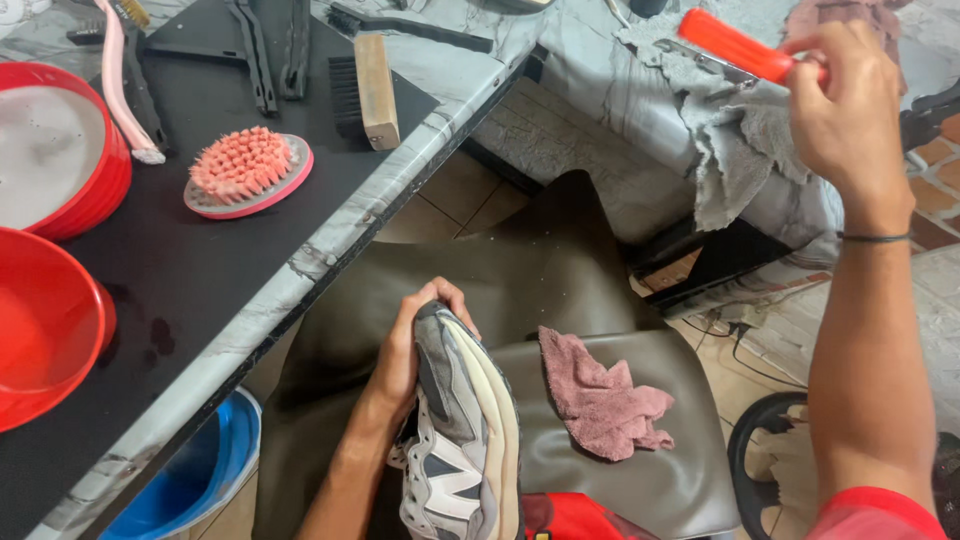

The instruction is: The person cleans a grey and white sneaker by scrubbing it with a red brush dipped in soapy water and wiping it with a pink cloth. The person repeatedly scrubs the sole and upper parts of the shoe, then wipes away the foam and dirt.

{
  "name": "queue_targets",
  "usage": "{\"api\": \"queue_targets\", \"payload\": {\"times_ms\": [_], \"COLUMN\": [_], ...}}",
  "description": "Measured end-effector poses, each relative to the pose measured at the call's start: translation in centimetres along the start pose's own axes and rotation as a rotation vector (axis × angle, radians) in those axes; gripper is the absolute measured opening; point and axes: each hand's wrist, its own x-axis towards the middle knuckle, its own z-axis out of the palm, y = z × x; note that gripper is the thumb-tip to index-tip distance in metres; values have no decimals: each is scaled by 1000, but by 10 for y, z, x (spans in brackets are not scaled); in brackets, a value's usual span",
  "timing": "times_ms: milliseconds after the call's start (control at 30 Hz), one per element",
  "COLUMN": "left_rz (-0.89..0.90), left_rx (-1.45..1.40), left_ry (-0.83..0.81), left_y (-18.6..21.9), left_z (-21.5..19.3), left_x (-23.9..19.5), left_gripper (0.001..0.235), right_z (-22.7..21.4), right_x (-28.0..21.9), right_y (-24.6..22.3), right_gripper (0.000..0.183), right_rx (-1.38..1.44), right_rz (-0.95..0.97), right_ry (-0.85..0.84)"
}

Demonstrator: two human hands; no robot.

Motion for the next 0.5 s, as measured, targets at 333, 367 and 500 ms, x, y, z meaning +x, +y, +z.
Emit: {"api": "queue_targets", "payload": {"times_ms": [333,367,500], "left_rz": [-53,-45,-30], "left_rx": [119,115,143], "left_ry": [84,96,216], "left_y": [16,14,10], "left_z": [-4,-6,-5], "left_x": [7,7,5], "left_gripper": [36,36,31], "right_z": [5,36,92], "right_x": [-154,-190,-261], "right_y": [-153,-143,-120], "right_gripper": [70,70,38], "right_rx": [256,260,331], "right_rz": [-24,-38,-268], "right_ry": [-700,-705,-859]}}
